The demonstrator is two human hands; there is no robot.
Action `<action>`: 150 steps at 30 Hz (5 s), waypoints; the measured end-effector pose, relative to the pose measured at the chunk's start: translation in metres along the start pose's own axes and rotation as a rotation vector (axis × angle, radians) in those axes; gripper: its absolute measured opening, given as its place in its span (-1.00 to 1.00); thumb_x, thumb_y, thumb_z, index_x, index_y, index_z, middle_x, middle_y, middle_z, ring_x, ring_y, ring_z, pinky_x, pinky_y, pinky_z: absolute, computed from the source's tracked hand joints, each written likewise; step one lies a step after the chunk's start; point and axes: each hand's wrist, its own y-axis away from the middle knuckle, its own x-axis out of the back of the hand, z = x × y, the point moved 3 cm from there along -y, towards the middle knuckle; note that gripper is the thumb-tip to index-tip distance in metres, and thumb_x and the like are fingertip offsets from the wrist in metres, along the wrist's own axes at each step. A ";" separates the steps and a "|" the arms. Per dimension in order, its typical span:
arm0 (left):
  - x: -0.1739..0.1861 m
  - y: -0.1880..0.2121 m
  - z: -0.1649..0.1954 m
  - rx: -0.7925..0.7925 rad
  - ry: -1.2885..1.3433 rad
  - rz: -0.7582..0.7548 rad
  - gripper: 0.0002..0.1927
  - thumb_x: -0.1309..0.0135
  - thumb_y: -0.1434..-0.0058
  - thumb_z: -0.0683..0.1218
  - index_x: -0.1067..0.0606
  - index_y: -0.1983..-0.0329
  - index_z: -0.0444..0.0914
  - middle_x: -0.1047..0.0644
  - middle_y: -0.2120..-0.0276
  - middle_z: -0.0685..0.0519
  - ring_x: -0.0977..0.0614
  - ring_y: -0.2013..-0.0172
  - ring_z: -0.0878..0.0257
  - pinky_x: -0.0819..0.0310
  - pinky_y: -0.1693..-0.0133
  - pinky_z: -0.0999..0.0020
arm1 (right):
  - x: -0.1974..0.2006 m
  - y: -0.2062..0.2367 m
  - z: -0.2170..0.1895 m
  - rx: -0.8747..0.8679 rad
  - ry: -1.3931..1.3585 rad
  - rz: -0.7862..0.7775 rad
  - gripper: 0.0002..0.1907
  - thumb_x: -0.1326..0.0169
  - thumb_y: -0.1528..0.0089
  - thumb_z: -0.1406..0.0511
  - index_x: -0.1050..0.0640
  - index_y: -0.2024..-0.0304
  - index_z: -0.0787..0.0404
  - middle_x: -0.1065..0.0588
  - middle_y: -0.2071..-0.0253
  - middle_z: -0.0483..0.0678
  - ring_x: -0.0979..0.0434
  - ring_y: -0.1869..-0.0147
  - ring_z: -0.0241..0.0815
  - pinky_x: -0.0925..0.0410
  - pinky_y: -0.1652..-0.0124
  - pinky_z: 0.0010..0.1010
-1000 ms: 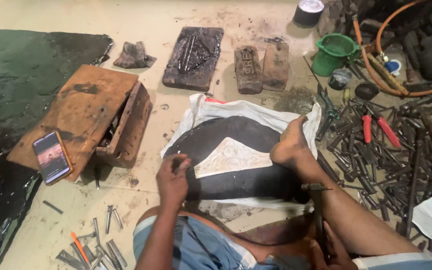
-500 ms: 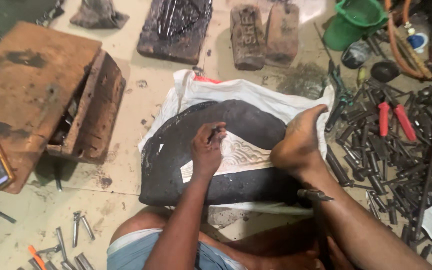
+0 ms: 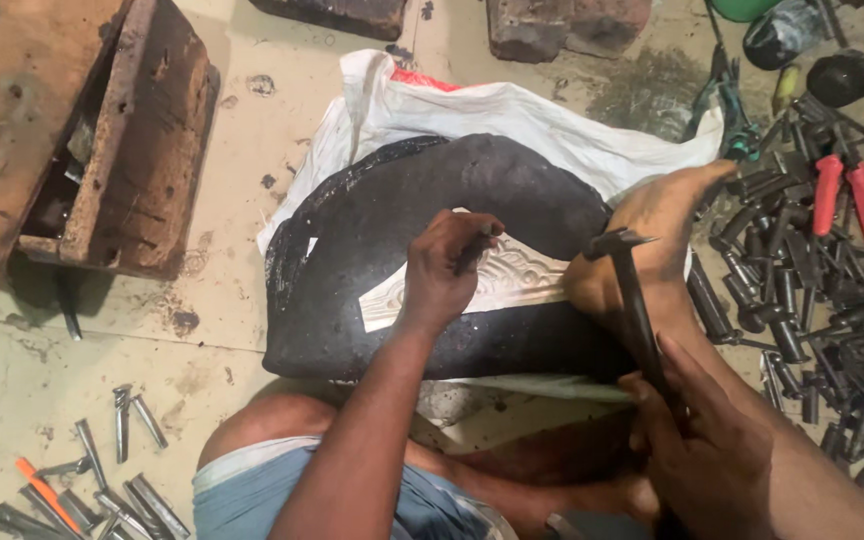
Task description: The person sits on the floor and hammers a punch tool against a decorative metal sheet resting on a sandbag, chasing an ornamental pattern into the surface. They reposition the sheet, swap punches, and continue hammering along the design.
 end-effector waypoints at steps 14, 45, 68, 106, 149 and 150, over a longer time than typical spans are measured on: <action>-0.003 0.007 0.002 -0.115 -0.190 -0.076 -0.66 -0.10 -0.08 -0.43 -0.58 0.10 -0.28 -0.66 0.25 0.00 -0.68 0.21 0.10 -0.58 0.15 0.25 | -0.026 0.014 0.000 0.503 0.398 0.015 -0.56 -0.22 -0.28 0.41 -0.54 -0.23 0.23 -0.57 0.26 0.05 -0.62 0.23 -0.09 -0.46 0.20 -0.31; -0.005 0.009 0.000 -0.148 -0.234 -0.071 -0.61 -0.06 -0.10 -0.41 -0.61 0.04 -0.25 -0.67 0.28 0.02 -0.67 0.22 0.12 -0.59 0.13 0.26 | -0.035 -0.002 -0.018 0.575 0.388 0.093 -0.65 -0.27 -0.32 0.46 -0.58 -0.16 0.39 -0.60 0.20 0.12 -0.63 0.20 -0.09 -0.49 0.14 -0.32; -0.007 0.011 -0.003 -0.203 -0.337 -0.076 -0.57 -0.05 -0.04 -0.41 -0.59 0.07 -0.19 -0.65 0.32 0.07 -0.65 0.25 0.10 -0.55 0.18 0.20 | -0.030 -0.004 -0.020 0.567 0.366 0.096 -0.62 -0.25 -0.32 0.43 -0.56 -0.20 0.29 -0.58 0.27 0.06 -0.64 0.24 -0.15 -0.50 0.16 -0.34; -0.005 0.015 -0.003 -0.032 -0.089 0.064 -0.77 -0.13 -0.24 -0.36 -0.59 0.11 -0.22 -0.64 0.27 0.01 -0.72 0.22 0.16 -0.61 0.18 0.30 | -0.026 0.006 -0.028 0.582 0.442 0.107 -0.66 -0.24 -0.35 0.42 -0.55 -0.17 0.35 -0.58 0.20 0.14 -0.64 0.20 -0.06 -0.48 0.14 -0.34; -0.023 0.036 -0.010 -0.025 -0.282 0.205 -0.57 -0.04 -0.04 -0.39 -0.61 0.06 -0.15 -0.65 0.23 0.00 -0.68 0.16 0.03 -0.60 0.08 0.20 | -0.017 -0.043 -0.052 0.931 0.580 -0.261 -0.43 -0.13 -0.24 0.52 -0.49 -0.32 0.19 -0.57 0.17 0.09 -0.65 0.17 0.02 -0.51 0.23 -0.21; -0.023 0.036 -0.011 -0.030 -0.292 0.214 -0.56 -0.05 -0.05 -0.38 -0.61 0.05 -0.15 -0.65 0.21 -0.01 -0.68 0.16 0.02 -0.60 0.08 0.20 | -0.016 -0.042 -0.054 0.952 0.567 -0.225 -0.45 -0.13 -0.26 0.53 -0.48 -0.32 0.19 -0.58 0.16 0.09 -0.65 0.18 0.01 -0.51 0.23 -0.22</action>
